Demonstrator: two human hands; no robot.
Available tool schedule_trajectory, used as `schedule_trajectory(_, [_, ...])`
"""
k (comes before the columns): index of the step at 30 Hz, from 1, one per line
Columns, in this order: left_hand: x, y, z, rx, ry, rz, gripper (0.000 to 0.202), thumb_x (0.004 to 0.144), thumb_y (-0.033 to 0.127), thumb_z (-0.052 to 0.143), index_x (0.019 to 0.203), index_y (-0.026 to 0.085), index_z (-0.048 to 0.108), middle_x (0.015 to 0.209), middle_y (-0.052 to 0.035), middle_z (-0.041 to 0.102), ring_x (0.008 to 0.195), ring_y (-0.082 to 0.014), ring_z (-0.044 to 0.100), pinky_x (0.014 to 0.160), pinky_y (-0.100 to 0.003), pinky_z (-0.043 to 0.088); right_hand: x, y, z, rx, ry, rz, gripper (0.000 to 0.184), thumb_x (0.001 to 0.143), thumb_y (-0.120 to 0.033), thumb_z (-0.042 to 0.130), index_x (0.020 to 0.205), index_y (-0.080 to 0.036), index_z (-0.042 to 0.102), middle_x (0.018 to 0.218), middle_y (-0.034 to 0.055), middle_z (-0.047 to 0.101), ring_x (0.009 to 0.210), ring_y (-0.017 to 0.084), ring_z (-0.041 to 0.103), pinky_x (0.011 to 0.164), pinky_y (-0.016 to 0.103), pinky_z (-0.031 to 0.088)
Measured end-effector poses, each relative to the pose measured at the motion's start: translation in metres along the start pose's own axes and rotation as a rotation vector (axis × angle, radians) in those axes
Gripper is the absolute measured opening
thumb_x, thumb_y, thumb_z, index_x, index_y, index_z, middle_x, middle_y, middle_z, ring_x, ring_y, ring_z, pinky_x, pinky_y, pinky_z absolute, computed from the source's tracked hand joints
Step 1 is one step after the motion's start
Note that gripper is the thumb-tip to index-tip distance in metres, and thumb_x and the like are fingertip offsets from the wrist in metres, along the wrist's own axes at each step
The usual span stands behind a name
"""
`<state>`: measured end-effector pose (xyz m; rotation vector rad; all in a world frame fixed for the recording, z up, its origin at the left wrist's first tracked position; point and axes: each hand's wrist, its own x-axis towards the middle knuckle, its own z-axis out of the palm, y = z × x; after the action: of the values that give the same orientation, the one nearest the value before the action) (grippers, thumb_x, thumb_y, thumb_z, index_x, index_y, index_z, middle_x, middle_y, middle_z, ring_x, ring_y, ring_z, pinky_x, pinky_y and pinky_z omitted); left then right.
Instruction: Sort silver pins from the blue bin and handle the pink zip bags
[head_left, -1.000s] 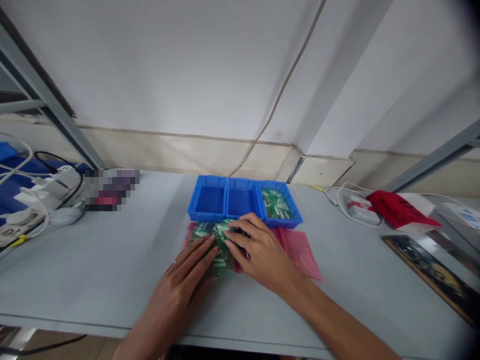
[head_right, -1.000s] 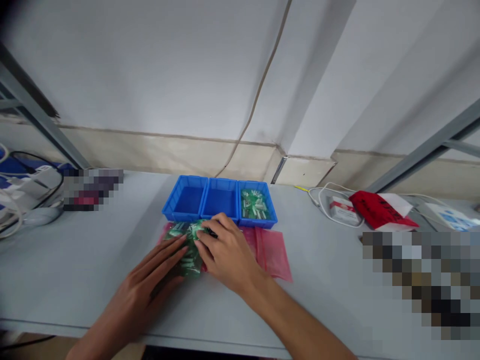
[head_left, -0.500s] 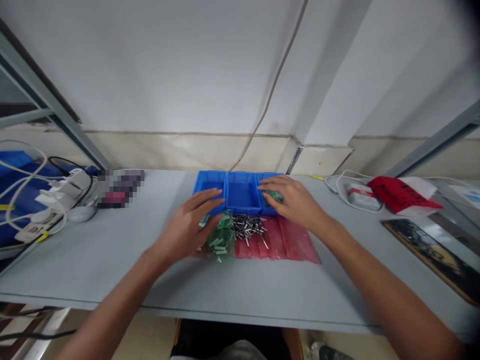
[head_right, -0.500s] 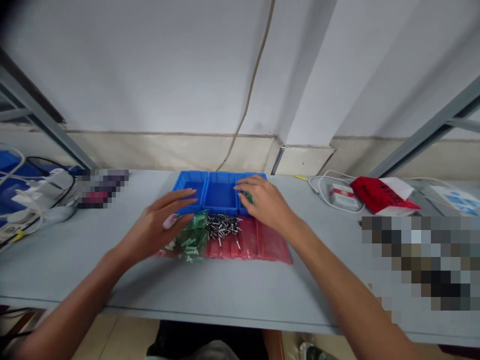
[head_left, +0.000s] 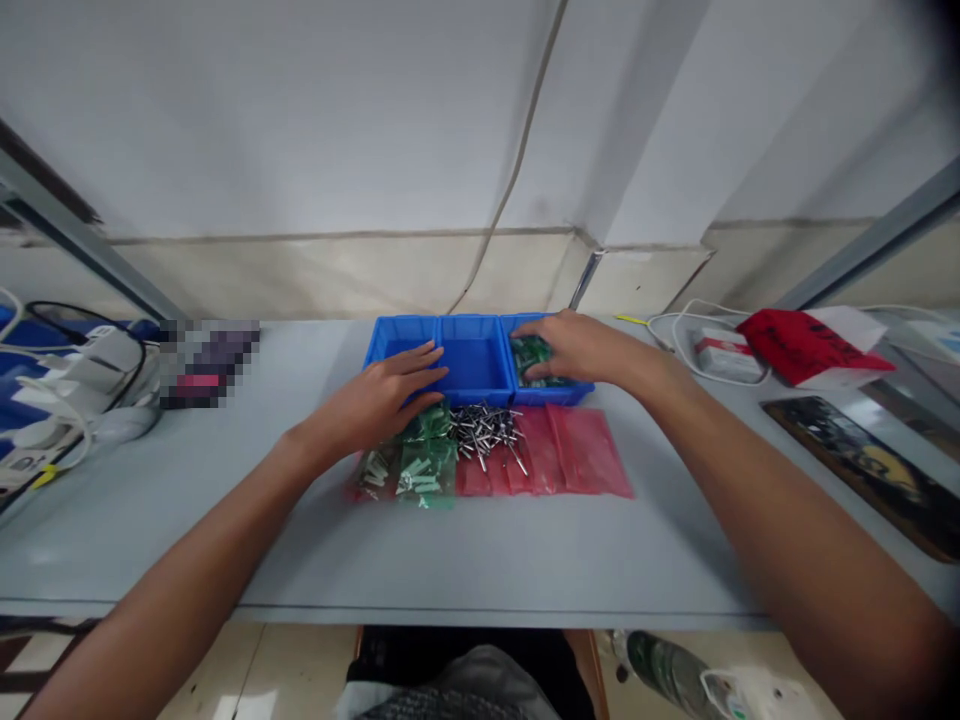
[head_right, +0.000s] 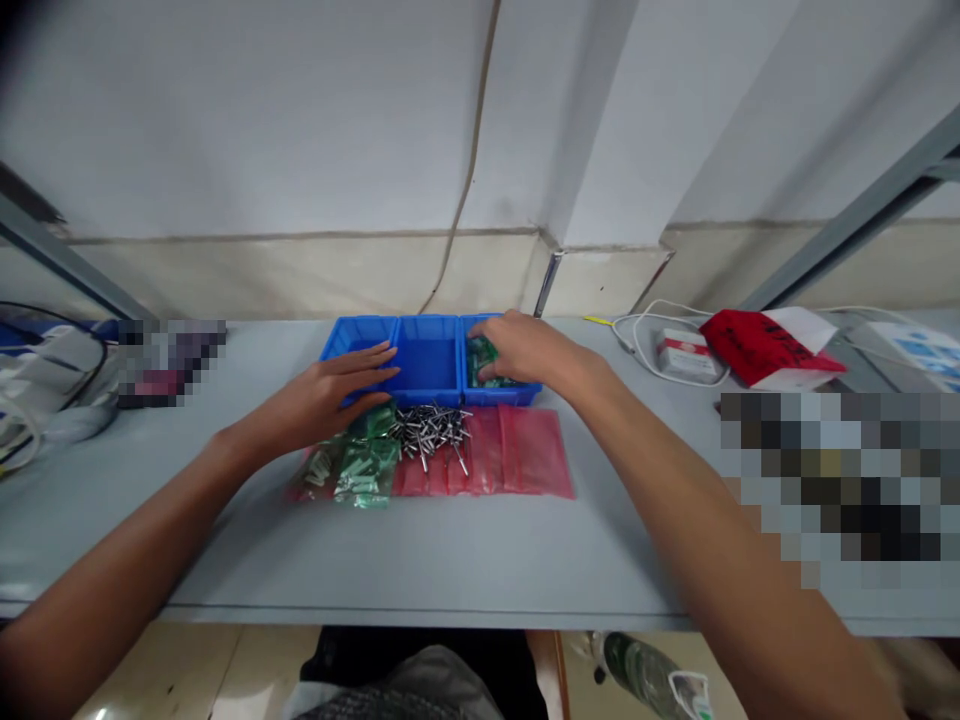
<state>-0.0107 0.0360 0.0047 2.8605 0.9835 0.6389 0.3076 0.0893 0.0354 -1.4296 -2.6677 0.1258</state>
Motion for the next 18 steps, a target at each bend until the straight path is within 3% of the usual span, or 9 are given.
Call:
schedule_trajectory(4, [0.0, 0.004, -0.002, 0.16, 0.113, -0.014, 0.039, 0.106, 0.041, 0.054, 0.133, 0.016, 0.068, 0.142, -0.0137, 0.066, 0.137, -0.0307, 0.062, 0.114, -0.053, 0.055, -0.002, 0.002, -0.012, -0.031, 0.05, 0.002, 0.034, 0.084, -0.013, 0.075, 0.117, -0.018, 0.08, 0.103, 0.0126, 0.082, 0.091, 0.03, 0.074, 0.081, 0.038, 0.055])
schedule_trajectory(11, [0.002, 0.011, -0.016, 0.344, 0.444, -0.032, 0.019, 0.102, 0.025, 0.057, 0.11, 0.019, 0.074, 0.108, -0.0048, 0.08, 0.098, -0.0211, 0.074, 0.082, -0.033, 0.058, -0.008, -0.008, -0.031, 0.015, 0.191, 0.039, 0.035, 0.083, 0.0, 0.062, 0.108, -0.013, 0.083, 0.102, 0.0115, 0.083, 0.091, 0.027, 0.077, 0.085, 0.039, 0.057])
schedule_trajectory(18, [0.001, 0.025, -0.011, 0.235, 0.509, -0.056, 0.015, 0.1, 0.022, 0.058, 0.1, 0.019, 0.072, 0.097, -0.0029, 0.079, 0.086, -0.0166, 0.072, 0.076, -0.029, 0.054, -0.008, -0.014, -0.034, 0.094, 0.346, 0.084, 0.026, 0.082, -0.007, 0.065, 0.096, -0.018, 0.084, 0.086, 0.007, 0.083, 0.083, 0.026, 0.078, 0.08, 0.039, 0.059])
